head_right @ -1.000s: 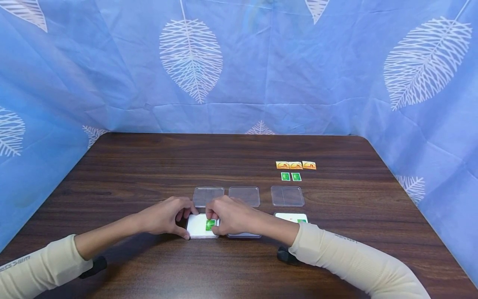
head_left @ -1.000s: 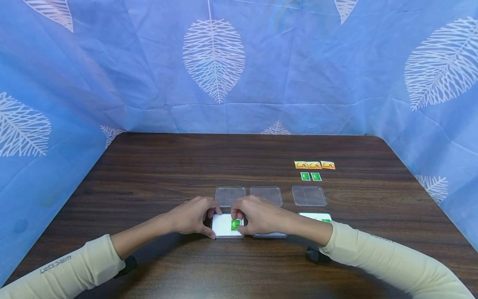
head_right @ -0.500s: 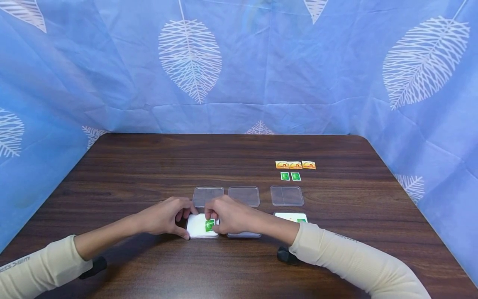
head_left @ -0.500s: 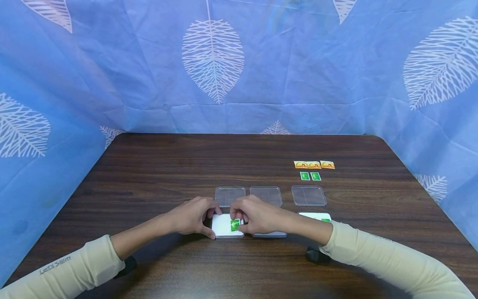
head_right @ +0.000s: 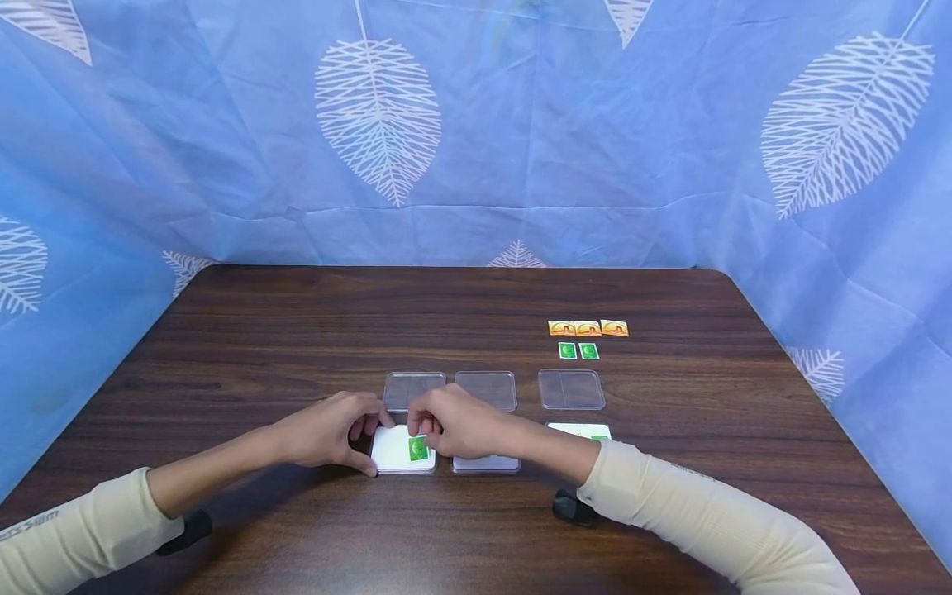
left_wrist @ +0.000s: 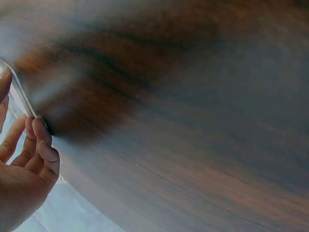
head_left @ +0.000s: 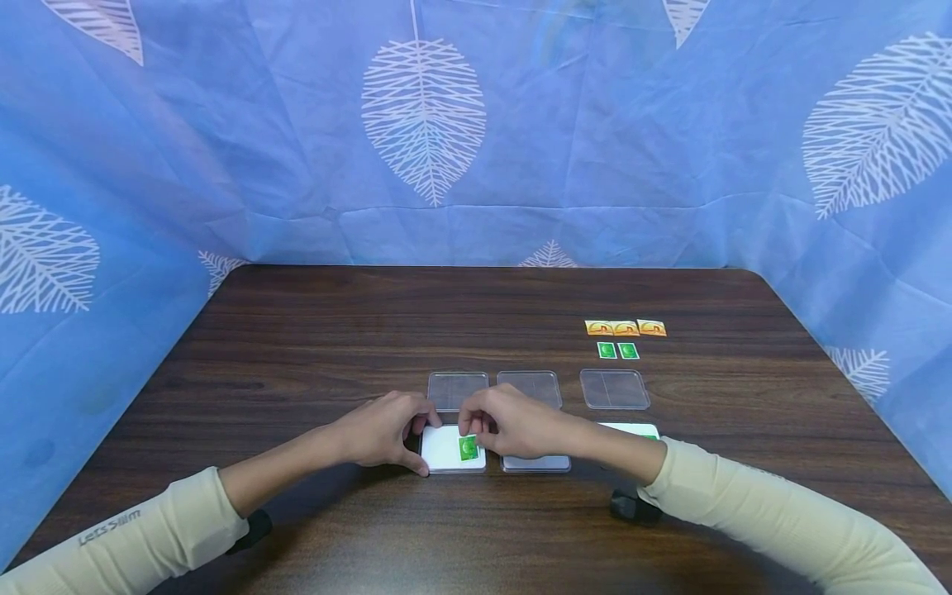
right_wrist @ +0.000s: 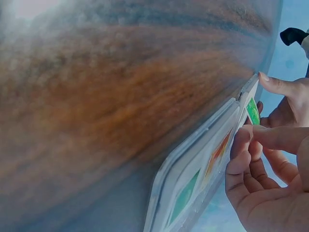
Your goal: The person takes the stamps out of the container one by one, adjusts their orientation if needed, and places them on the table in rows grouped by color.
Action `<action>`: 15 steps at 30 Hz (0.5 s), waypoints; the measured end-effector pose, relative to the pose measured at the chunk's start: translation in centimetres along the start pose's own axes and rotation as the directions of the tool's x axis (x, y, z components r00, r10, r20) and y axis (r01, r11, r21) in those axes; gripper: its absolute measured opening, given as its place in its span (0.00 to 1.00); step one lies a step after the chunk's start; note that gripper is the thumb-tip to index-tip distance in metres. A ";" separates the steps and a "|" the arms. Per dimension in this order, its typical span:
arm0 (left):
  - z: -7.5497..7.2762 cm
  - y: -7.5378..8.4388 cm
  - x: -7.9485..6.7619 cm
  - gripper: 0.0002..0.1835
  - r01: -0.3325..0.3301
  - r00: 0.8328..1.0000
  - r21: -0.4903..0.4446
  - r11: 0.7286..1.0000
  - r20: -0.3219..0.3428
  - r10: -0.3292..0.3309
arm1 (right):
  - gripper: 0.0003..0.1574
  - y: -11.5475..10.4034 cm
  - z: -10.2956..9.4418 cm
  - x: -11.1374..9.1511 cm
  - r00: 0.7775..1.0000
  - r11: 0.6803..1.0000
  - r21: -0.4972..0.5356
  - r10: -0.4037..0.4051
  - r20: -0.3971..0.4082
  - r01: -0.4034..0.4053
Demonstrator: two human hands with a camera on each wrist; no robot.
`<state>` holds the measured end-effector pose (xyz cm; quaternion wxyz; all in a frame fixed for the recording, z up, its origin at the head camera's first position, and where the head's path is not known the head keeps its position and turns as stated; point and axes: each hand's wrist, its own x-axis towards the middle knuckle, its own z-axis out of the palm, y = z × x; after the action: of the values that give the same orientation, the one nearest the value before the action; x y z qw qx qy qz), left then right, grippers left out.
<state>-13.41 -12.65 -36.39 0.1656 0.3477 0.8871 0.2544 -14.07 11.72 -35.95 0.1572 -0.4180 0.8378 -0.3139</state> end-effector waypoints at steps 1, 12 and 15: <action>0.0 0.0 0.0 0.24 -0.003 1.000 0.002 1.000 0.000 0.003 | 0.09 0.0 0.0 0.0 1.000 1.000 0.002 -0.001 0.000 0.001; 0.0 0.1 0.0 0.25 -0.007 1.000 0.003 1.000 -0.005 0.007 | 0.09 0.1 -0.2 0.0 1.000 0.998 0.056 -0.009 -0.017 0.010; 0.0 0.1 0.1 0.25 0.001 1.000 0.004 1.000 -0.004 -0.001 | 0.10 0.4 -0.4 -0.1 0.999 0.996 0.080 -0.028 -0.039 0.031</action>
<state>-13.42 -12.53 -36.38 0.1632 0.3472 0.8881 0.2532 -14.42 12.13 -35.92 0.1535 -0.4177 0.8210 -0.3576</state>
